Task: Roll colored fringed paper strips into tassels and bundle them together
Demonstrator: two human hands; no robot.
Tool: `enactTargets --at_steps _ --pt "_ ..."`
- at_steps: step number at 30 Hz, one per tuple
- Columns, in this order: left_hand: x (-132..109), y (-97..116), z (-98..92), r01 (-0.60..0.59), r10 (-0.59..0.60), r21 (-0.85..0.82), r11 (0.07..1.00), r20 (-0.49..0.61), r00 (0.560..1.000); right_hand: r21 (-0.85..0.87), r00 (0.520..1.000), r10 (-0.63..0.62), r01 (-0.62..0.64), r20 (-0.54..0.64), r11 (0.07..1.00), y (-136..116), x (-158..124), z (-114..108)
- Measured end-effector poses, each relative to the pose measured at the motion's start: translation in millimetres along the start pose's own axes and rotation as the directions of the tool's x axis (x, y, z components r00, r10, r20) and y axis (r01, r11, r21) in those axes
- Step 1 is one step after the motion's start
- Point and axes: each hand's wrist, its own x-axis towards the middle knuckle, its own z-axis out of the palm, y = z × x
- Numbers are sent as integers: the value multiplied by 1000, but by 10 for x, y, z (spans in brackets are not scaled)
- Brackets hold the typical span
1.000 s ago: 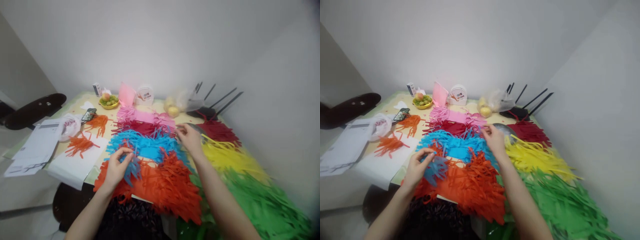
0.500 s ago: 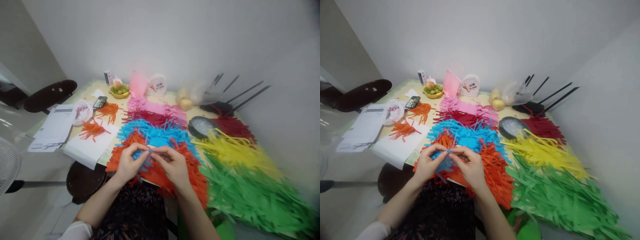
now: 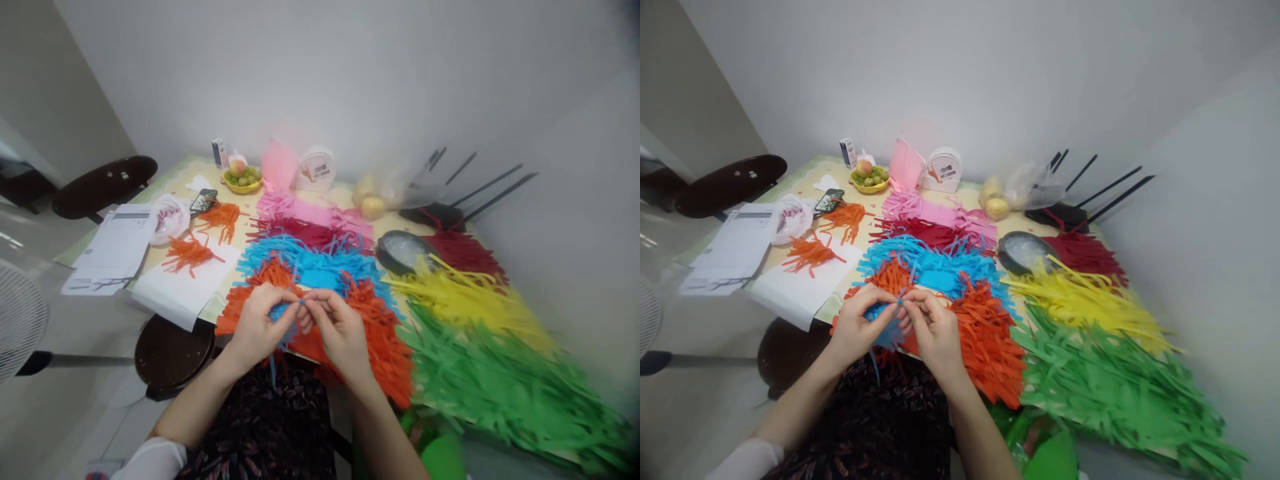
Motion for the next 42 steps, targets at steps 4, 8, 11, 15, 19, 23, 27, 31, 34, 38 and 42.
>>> enactTargets --at_steps 4,8,11,15,19,23,27,31,34,38,42 --pt "28 -27 -50 -69 56 154 986 92 994 -116 1000 -14 15 18 993 43 1 -31" --pt "55 -40 -88 -62 30 204 977 153 988 -67 999 16 -13 43 998 72 23 -53" --pt "68 -36 -95 -53 19 181 982 182 983 51 996 60 -63 71 997 96 46 -55" --pt "61 -46 -56 -49 19 170 984 175 984 98 996 80 -84 49 992 139 52 -57" --pt "36 -78 4 -44 18 179 983 147 989 26 995 91 -92 49 995 175 45 -74" --pt "28 -85 22 -37 0 203 978 177 984 -63 996 67 -63 59 996 193 52 -93" --pt "47 -87 9 -44 -4 215 976 215 977 -137 997 28 -18 67 990 190 60 -101" --pt "63 -111 27 22 -58 179 984 199 978 -218 998 -24 37 61 975 182 64 -92" --pt "54 -134 77 137 -140 31 990 164 976 -188 998 -36 44 41 981 199 66 -84" --pt "8 -135 154 215 -205 -70 974 131 970 -79 999 30 -28 32 997 244 75 -94" --pt "-28 -126 192 277 -258 -151 949 134 957 -17 996 58 -57 73 998 263 92 -106"
